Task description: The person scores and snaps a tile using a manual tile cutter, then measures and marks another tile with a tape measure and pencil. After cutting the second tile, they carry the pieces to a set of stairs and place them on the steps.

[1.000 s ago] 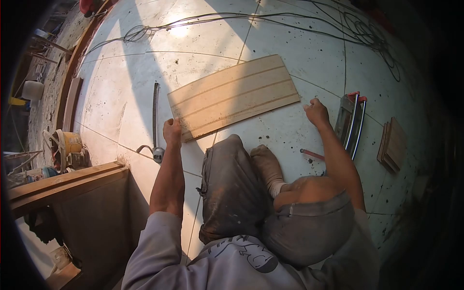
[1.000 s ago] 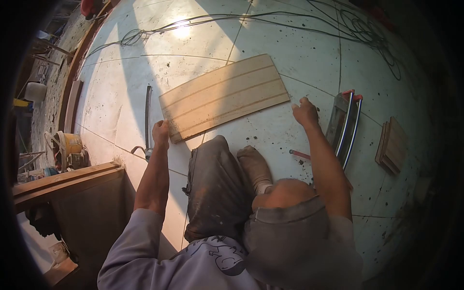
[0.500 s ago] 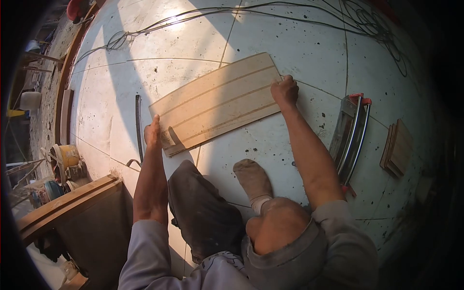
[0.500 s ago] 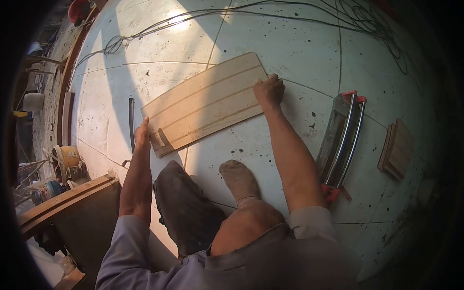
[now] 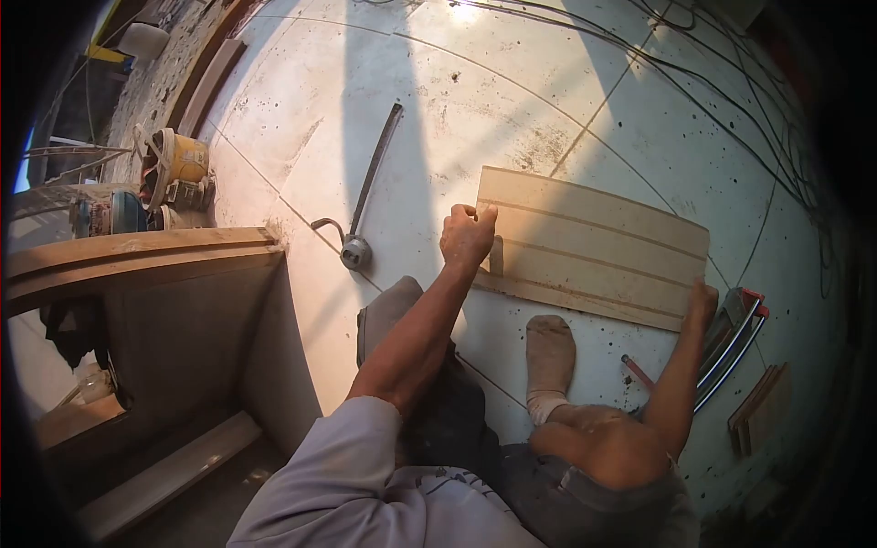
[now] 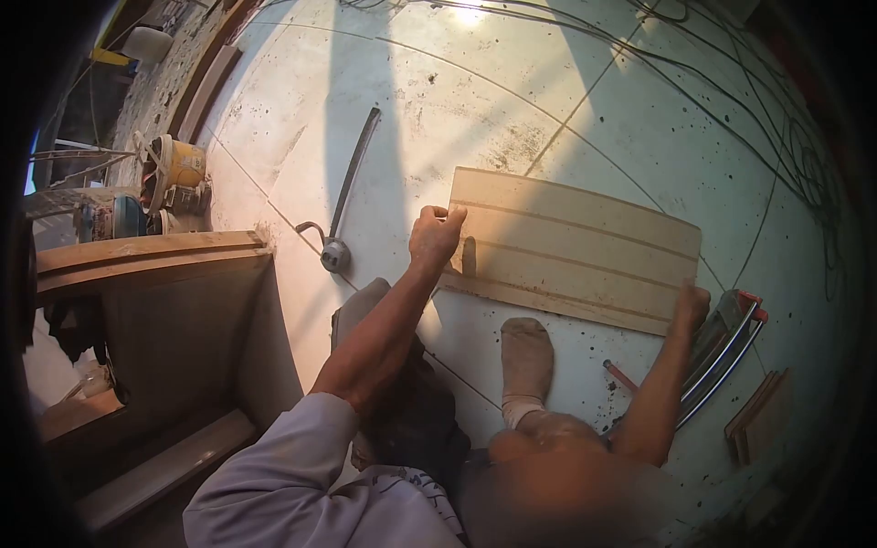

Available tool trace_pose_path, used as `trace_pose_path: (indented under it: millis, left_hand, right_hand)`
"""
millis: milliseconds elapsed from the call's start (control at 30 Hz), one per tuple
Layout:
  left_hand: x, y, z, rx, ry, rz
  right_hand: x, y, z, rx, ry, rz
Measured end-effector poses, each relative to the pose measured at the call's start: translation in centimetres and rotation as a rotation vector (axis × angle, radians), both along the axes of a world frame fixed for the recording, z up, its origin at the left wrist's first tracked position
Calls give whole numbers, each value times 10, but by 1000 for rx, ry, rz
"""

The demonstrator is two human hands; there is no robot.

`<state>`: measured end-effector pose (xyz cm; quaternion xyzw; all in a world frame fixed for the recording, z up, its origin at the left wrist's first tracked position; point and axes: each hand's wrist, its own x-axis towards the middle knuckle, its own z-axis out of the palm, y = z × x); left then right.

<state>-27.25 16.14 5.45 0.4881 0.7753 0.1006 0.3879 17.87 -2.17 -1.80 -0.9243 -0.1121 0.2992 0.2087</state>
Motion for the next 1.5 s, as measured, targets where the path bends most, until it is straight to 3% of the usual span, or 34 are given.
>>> trace_pose_path:
  millis: [67, 133, 267, 333, 433, 500, 667, 700, 767, 800, 933, 1000, 1133, 1267, 1433, 1500]
  left_hand:
    - [-15, 0, -5, -20, -45, 8]
    - [-24, 7, 0, 25, -185, 5]
    - [-99, 25, 6, 396, 357, -40]
    - [-140, 33, 11, 308, 540, 17]
    - [-186, 21, 1, 134, 616, 146]
    - [-202, 8, -5, 57, 568, 82]
    - [-218, 8, -34, 280, 611, 11]
    - [-224, 14, -40, 286, 607, 4]
    - [-232, 23, -51, 335, -20, -75]
    - [-204, 24, -21, 231, -211, -59]
    - [-144, 46, 13, 35, -519, -249]
    - [-109, 49, 29, -155, -611, -567]
    - [-57, 48, 44, -359, -483, -701]
    - [-47, 52, 33, -435, -389, -841]
    - [-45, 71, 39, -534, -359, -930]
    - [-40, 77, 44, -535, -275, -897]
  right_hand:
    - [23, -21, -30, 90, -264, 85]
    - [7, -5, -27, 97, -287, 88]
    - [-28, -2, 4, 102, -430, -22]
    - [-39, 2, 12, 70, -420, 14]
    - [-24, 4, -2, -43, -491, 52]
    - [-40, 11, 7, -18, -465, 49]
    - [-47, 8, 30, -39, -422, 14]
    - [-53, 11, 32, -38, -431, 7]
    - [-67, 18, 44, 33, -511, 46]
    - [-74, 21, 52, 100, -592, 98]
    - [-103, 48, 70, 347, -574, 243]
    - [-120, 58, 71, 490, -456, 325]
    - [-166, 78, 103, 636, -239, 439]
    - [-176, 78, 90, 580, -179, 541]
    - [-162, 80, 66, 557, -509, 879]
    - [-157, 84, 63, 537, -515, 921]
